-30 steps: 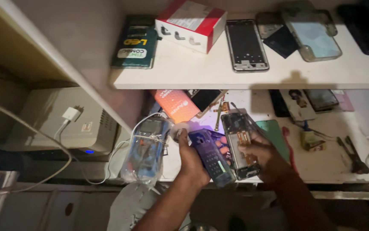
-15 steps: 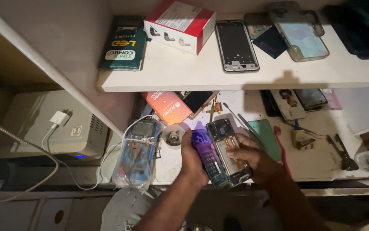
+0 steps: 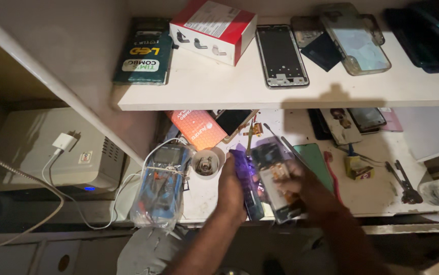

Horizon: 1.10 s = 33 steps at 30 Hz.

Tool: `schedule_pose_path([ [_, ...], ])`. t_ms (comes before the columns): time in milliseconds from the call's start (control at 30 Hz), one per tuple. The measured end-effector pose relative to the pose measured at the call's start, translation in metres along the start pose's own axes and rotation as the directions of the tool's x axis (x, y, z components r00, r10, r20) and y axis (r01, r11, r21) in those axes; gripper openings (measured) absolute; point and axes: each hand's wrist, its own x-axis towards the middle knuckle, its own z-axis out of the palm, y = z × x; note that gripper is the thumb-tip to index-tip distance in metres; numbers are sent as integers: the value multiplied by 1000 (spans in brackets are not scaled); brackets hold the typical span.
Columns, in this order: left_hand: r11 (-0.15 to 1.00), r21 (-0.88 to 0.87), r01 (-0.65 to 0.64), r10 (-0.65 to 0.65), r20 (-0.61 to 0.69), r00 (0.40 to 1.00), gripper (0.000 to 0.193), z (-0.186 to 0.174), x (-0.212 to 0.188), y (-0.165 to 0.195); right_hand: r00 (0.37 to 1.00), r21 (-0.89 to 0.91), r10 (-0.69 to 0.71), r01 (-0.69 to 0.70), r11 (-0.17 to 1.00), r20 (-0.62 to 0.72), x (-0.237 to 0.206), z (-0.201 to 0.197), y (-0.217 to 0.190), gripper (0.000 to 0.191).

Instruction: The person works at a cluttered repair bench on a smartphone. They pry open the phone's back cover, use a screwdriver on internal components, power the phone on and tap its screen to test it, then handle the phone and a battery pack while pressing parts together and checking the device.

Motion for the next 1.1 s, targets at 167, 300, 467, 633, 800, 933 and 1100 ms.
schedule_pose_path([
  [167,992,126,-4,25,-169,985,45,-1,1,6,973,-148,-148,122,981,-176,-13,5,-13,50],
  [300,994,113,-6,19,-109,994,51,1,1,4,930,-272,-348,307,912,-120,-7,17,-5,45],
  [467,997,-53,57,-58,-6,998,57,5,-2,1,827,-412,-559,490,768,-58,3,31,14,37],
  [633,998,-13,-56,57,69,996,52,6,-3,0,761,-449,-646,559,697,-55,0,39,20,34],
  [800,999,6,-54,54,37,998,45,7,-3,1,780,-586,-624,484,649,-47,-6,42,12,36],
  [933,999,41,-35,36,-1,999,43,13,-6,4,781,-651,-623,449,611,-45,-9,46,8,36],
  [1100,988,148,-35,39,-28,999,41,20,-13,10,870,-667,-490,333,667,-56,-11,51,5,52],
])
